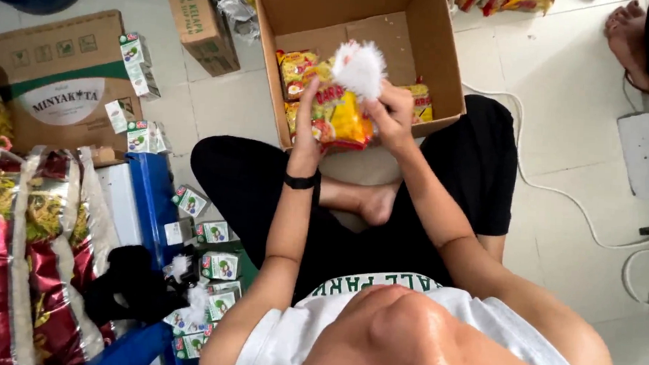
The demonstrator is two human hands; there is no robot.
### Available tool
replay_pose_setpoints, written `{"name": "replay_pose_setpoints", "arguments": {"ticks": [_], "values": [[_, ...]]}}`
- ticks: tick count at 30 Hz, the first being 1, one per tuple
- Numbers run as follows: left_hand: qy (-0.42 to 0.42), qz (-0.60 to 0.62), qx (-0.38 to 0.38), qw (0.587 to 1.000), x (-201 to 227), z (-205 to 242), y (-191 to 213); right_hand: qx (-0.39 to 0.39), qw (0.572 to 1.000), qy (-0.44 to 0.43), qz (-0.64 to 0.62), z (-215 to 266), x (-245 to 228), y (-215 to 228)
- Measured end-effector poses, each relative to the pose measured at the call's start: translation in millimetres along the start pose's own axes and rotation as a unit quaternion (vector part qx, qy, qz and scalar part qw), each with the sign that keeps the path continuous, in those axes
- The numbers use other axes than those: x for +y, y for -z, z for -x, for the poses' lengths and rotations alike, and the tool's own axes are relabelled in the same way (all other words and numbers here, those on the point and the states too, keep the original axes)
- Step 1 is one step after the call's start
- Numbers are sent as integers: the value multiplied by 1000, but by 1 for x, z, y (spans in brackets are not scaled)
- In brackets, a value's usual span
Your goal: Wiping down individual snack packets with a cloth and placing them into a cardboard box
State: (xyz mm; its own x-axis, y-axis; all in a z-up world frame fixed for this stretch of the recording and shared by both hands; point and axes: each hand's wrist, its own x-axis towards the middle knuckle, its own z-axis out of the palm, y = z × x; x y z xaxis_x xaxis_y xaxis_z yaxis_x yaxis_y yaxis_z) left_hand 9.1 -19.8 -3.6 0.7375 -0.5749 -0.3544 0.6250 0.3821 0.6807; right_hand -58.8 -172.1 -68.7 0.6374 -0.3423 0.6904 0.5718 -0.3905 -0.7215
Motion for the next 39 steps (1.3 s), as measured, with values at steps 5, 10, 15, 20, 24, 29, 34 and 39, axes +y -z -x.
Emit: {"name": "replay_pose_setpoints", "arguments": {"ticks": [5, 10, 15, 20, 24, 29, 34, 39], "values": [[-21, 20, 10, 1000, -37, -30, 36, -26, 997, -76, -6, -10, 13, -10], [2, 154, 66, 986, -69, -57, 56, -69, 991, -103, 43, -11, 5, -22], [-11, -26, 43, 999, -27, -17, 10, -4, 986, -166, -13, 28, 66, -3], [-14, -173, 26, 984, -49, -53, 39, 25, 974, -224, 4, 14, 62, -1], [-34, -184, 42, 982, -35, -43, 24, 46, 969, -243, -21, 39, 82, 1], [-36, -223, 39, 973, -49, -49, 26, 89, 949, -299, -44, 20, 83, 1], [-80, -259, 98, 957, -63, -47, 34, 105, 947, -295, -63, 39, 108, -2], [-80, -260, 110, 956, -52, -41, 22, 119, 938, -312, -94, 21, 75, -2]]}}
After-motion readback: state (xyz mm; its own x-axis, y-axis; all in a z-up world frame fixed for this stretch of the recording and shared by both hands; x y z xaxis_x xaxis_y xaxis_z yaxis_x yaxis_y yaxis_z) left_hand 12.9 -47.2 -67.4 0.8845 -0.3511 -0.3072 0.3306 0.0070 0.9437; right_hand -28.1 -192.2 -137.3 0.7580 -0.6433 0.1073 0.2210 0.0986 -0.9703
